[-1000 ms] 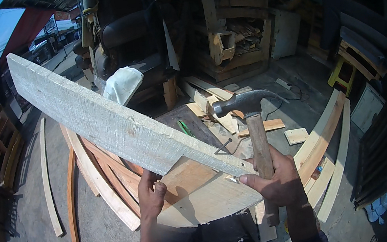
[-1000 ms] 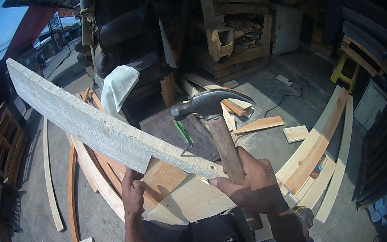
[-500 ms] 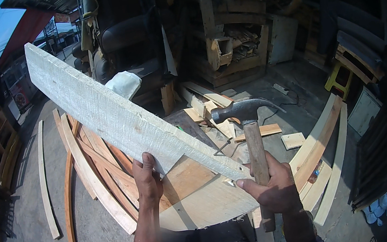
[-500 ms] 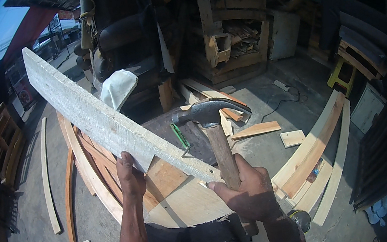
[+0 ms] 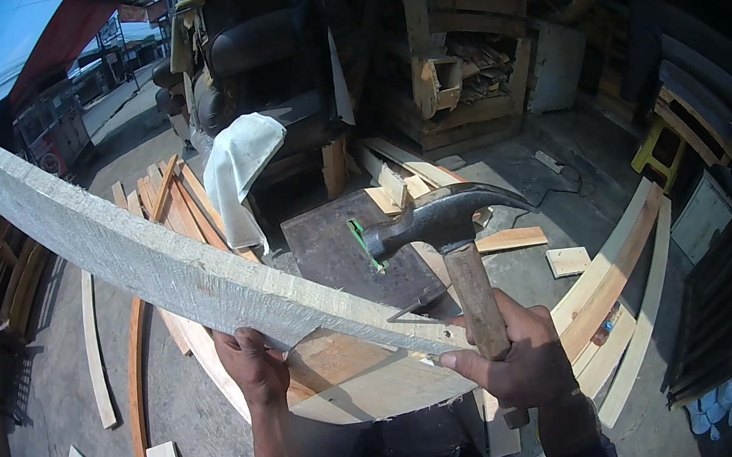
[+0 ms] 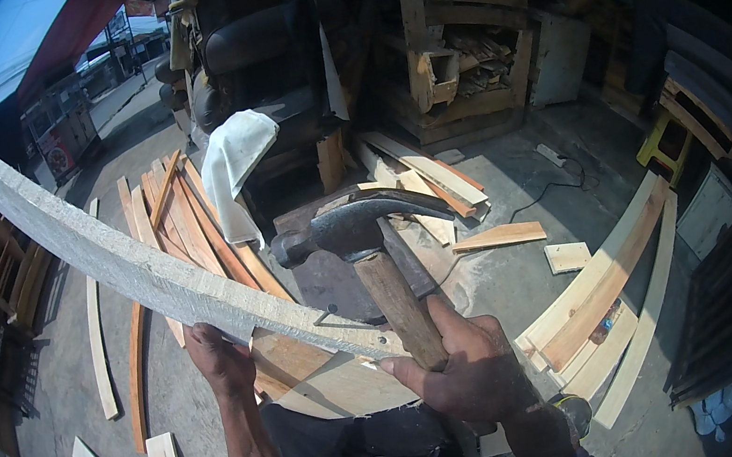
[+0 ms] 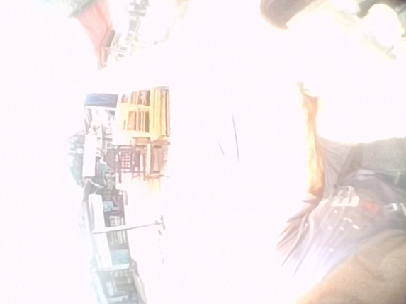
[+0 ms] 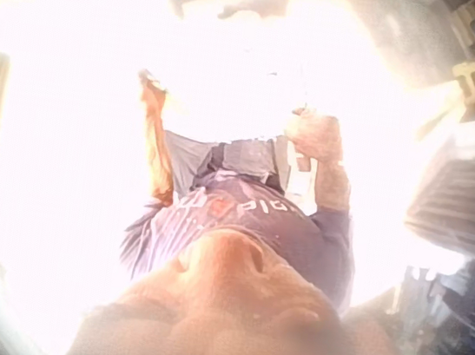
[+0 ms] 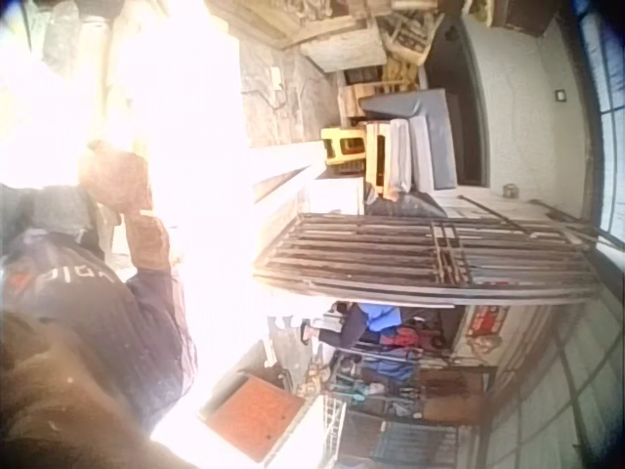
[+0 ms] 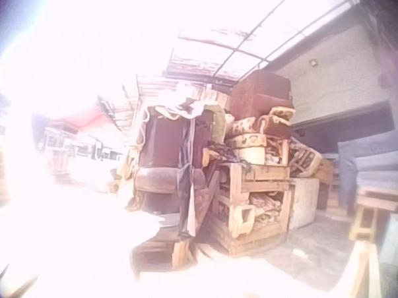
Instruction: The person assembles a wooden frame by hand, using a hammer to drive nails into pre-drilled holes. They repeatedly align and secure wooden planks, flip the frame to work on different sides, and adjust pieces to fit together.
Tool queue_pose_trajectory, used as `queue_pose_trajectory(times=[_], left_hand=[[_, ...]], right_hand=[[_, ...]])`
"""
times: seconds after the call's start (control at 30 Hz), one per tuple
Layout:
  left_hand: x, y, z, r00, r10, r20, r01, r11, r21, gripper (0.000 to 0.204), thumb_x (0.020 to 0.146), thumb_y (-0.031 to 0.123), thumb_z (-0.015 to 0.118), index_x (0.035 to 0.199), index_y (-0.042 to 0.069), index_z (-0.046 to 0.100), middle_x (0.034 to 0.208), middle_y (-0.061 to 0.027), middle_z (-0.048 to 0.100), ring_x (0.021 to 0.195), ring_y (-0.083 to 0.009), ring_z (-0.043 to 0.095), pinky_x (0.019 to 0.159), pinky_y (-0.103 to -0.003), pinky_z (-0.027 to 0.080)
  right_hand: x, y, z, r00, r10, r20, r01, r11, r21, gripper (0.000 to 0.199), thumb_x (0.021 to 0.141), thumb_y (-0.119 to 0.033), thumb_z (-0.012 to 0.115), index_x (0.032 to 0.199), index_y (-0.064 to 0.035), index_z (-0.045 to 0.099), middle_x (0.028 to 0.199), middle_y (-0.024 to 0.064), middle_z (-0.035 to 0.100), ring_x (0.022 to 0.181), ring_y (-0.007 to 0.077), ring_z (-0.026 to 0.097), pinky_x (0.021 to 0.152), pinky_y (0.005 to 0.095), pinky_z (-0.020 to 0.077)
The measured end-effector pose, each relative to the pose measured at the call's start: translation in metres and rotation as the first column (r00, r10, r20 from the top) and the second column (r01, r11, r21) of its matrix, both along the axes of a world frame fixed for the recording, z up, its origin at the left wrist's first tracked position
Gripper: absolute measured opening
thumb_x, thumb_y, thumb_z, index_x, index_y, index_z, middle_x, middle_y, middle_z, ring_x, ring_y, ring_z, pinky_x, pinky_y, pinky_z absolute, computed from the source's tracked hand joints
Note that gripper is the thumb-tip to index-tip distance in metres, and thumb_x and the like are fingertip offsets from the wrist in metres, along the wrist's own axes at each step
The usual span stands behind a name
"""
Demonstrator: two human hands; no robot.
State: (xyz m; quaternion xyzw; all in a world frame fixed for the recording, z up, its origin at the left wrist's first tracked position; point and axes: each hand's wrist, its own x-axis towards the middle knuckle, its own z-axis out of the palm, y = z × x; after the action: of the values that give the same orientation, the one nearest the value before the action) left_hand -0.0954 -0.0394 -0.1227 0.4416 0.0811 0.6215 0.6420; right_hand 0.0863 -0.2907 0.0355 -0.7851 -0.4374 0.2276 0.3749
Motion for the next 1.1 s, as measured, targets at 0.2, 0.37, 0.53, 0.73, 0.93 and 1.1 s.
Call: queue_pose_trajectory(times=[0.2,0.37,0.53,0.73,0.93,1.1], left_hand=[[-0.032,0.008,0.007,0.985,0.055,-0.165,-0.062,0.997,-0.036,0.081,0.096,0.056,0.07,0.143,-0.003,0.042,0.129,-0.0127,0.063,0.118,-0.0246,0.064,0.102,-0.041,0.053],[-0.034,0.016,0.016,0.989,0.046,-0.139,-0.046,0.999,0.005,0.08,0.099,0.054,0.067,0.146,-0.005,0.04,0.137,-0.0171,0.059,0.127,-0.0289,0.06,0.108,-0.044,0.049],[-0.033,0.027,0.027,0.977,0.01,-0.211,-0.029,0.996,-0.084,0.094,0.096,0.059,0.069,0.153,-0.006,0.034,0.144,-0.0242,0.053,0.135,-0.0359,0.054,0.113,-0.049,0.045],[-0.035,0.027,0.044,0.922,-0.026,-0.385,-0.027,0.991,-0.132,0.114,0.089,0.071,0.069,0.159,-0.007,0.024,0.154,-0.0305,0.043,0.144,-0.0421,0.044,0.119,-0.052,0.037],[-0.042,0.013,0.044,0.929,-0.072,-0.364,0.016,0.988,-0.154,0.107,0.092,0.069,0.065,0.157,-0.006,0.026,0.153,-0.0287,0.044,0.143,-0.0403,0.047,0.119,-0.052,0.038],[-0.048,0.002,0.041,0.938,-0.068,-0.341,0.022,0.99,-0.137,0.103,0.094,0.068,0.064,0.155,-0.007,0.028,0.151,-0.027,0.046,0.141,-0.0386,0.048,0.118,-0.05,0.04]], right_hand=[[-0.03,0.018,0.004,0.995,-0.033,0.095,0.043,0.994,-0.102,0.068,0.085,-0.037,0.081,0.136,-0.0003,0.055,0.11,0.0228,0.073,0.104,0.0372,0.07,0.1,0.0508,0.0505],[-0.038,0.03,0.005,0.996,-0.059,0.071,0.057,0.998,0.023,0.053,0.079,-0.018,0.087,0.121,0.0017,0.063,0.106,0.0188,0.077,0.097,0.0253,0.076,0.089,0.0406,0.0581],[-0.046,0.044,0.003,0.998,-0.049,0.036,0.046,0.995,0.089,0.056,0.079,-0.021,0.086,0.123,0.0026,0.061,0.105,0.0181,0.076,0.098,0.026,0.075,0.09,0.0403,0.057],[-0.052,0.05,0.01,0.998,-0.068,0.008,0.067,0.995,0.072,0.058,0.079,-0.024,0.086,0.124,0.0023,0.06,0.097,0.015,0.071,0.093,0.0252,0.072,0.087,0.0404,0.0552],[-0.058,0.033,0.007,0.994,-0.102,0.042,0.1,0.993,0.059,0.058,0.08,-0.026,0.086,0.123,0.0012,0.059,0.1,0.0146,0.068,0.095,0.0242,0.07,0.09,0.0405,0.0533],[-0.061,0.022,0.004,0.997,-0.067,-0.036,0.071,0.992,0.102,0.054,0.083,-0.029,0.086,0.118,0.0019,0.058,0.097,0.0131,0.068,0.096,0.0234,0.069,0.09,0.0402,0.053]])
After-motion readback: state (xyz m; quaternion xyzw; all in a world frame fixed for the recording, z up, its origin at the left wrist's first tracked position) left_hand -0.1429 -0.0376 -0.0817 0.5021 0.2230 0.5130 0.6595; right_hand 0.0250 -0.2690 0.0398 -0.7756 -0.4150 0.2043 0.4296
